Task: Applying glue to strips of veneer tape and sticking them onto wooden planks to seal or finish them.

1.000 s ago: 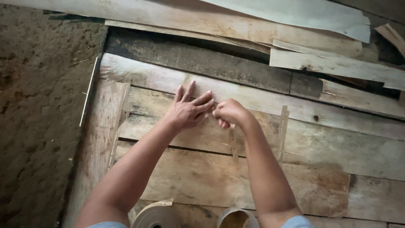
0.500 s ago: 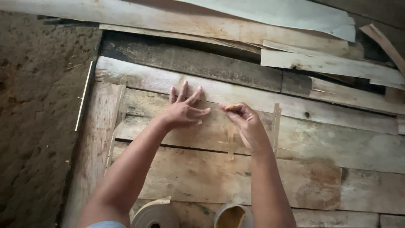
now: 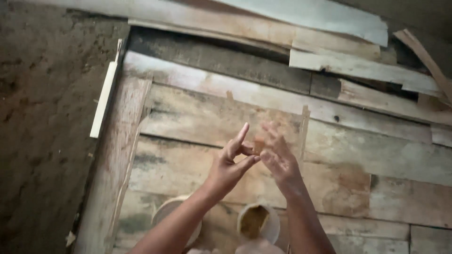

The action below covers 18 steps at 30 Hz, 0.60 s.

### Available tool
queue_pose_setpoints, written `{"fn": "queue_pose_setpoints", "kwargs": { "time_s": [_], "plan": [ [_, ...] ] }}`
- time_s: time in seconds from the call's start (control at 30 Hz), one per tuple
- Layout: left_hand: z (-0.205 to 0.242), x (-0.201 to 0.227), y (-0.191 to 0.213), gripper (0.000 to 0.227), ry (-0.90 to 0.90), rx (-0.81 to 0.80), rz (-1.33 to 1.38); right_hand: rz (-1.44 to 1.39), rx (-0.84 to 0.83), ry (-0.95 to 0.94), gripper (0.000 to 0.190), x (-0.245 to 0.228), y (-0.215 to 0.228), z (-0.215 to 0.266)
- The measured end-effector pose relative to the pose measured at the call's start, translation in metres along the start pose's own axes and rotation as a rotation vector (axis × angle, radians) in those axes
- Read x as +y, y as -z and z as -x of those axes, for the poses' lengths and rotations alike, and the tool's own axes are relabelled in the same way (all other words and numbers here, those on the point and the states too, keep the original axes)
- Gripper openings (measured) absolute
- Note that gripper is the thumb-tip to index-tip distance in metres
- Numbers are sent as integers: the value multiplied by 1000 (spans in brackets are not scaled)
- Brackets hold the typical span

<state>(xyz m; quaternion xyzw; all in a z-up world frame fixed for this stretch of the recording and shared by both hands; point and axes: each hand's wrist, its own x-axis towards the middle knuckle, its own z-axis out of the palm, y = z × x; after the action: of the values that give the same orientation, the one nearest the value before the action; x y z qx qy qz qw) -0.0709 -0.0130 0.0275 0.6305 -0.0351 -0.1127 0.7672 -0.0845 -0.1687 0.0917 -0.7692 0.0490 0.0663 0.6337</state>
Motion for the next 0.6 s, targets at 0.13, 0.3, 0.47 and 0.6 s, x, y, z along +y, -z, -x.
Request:
{"fn": "queue_pose_setpoints", "kwargs": {
  "time_s": [0.13, 0.3, 0.47, 0.6],
  "plan": [
    [26, 6, -2, 84, 89, 34, -20, 171, 5, -86, 56, 16, -4, 11],
    [30, 36, 18, 71, 127, 199, 18, -78, -150, -105, 23, 35, -34, 22],
    [18, -29, 48, 72, -327, 234, -485, -170, -129, -262, 21, 60, -47, 10],
    [4, -80, 78, 72, -433, 311, -1105, -271, -94, -475, 20, 63, -66, -9]
  ]
}}
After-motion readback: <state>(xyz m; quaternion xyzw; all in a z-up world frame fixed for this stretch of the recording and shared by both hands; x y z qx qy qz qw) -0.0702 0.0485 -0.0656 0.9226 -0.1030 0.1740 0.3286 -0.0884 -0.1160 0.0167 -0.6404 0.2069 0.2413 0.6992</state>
